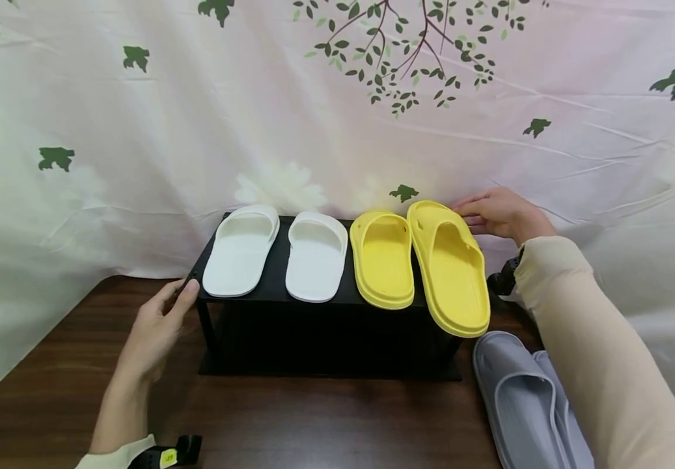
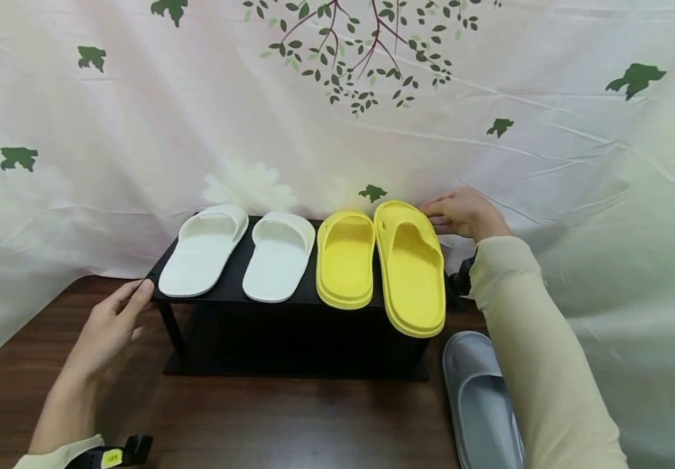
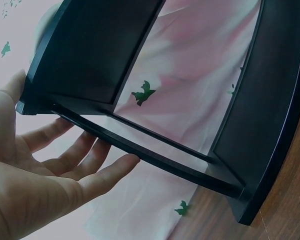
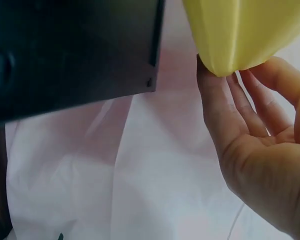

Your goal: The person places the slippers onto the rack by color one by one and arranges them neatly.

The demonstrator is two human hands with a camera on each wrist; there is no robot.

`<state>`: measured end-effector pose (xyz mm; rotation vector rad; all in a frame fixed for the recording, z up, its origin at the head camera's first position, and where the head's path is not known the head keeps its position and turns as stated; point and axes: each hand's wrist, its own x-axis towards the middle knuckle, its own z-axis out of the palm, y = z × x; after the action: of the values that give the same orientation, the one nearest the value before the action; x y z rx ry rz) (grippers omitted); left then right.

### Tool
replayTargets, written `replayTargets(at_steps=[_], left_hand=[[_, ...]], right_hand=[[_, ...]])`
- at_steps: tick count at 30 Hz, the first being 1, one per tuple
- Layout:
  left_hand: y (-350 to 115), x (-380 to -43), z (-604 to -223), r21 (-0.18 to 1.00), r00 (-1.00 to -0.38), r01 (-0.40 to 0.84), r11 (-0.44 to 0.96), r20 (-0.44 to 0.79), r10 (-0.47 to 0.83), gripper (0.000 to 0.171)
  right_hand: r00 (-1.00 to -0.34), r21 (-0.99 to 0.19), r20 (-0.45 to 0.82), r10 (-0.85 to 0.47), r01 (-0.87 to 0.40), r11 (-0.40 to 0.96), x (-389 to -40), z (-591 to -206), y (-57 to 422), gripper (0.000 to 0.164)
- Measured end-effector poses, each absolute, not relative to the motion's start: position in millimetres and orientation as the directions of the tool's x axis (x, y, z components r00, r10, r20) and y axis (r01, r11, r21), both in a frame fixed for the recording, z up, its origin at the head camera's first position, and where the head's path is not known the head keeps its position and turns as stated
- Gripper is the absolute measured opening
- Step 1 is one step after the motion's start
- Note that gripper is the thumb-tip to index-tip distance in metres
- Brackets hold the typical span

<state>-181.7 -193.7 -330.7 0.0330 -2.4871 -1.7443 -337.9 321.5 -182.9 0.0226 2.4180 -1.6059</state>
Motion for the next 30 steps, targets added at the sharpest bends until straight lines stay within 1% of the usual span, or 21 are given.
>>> replayTargets(at_steps=[5, 12, 18, 25, 30], left_hand=[[-194, -180, -332, 0.936, -0.994, 0.048, 0.348, 0.079, -0.078, 0.073], [-195, -181, -330, 0.934, -0.994, 0.034, 0.356, 0.068, -0.083, 0.076], [-195, -182, -329, 0.937, -0.994, 0.031, 0.348, 0.066, -0.089, 0.078], [-193, -181, -331, 0.94, -0.993, 0.058, 0.335, 0.09, -0.081, 0.073], [-193, -181, -332, 0.939, -0.992, 0.071, 0.335, 0.102, -0.076, 0.07]], right_hand=[[-0.965, -0.891, -0.233, -0.122, 0.162, 0.425, -347, -191, 319, 0.017], [-0.972, -0.892, -0.214, -0.096, 0.155, 0.424, -351, -195, 319, 0.022], [-0.973, -0.896, -0.213, -0.089, 0.158, 0.416, -353, -193, 318, 0.018], [-0.956, -0.882, -0.273, -0.112, 0.202, 0.425, -353, -194, 320, 0.021], [-0.954, -0.883, -0.277, -0.116, 0.205, 0.422, -353, -195, 322, 0.013]])
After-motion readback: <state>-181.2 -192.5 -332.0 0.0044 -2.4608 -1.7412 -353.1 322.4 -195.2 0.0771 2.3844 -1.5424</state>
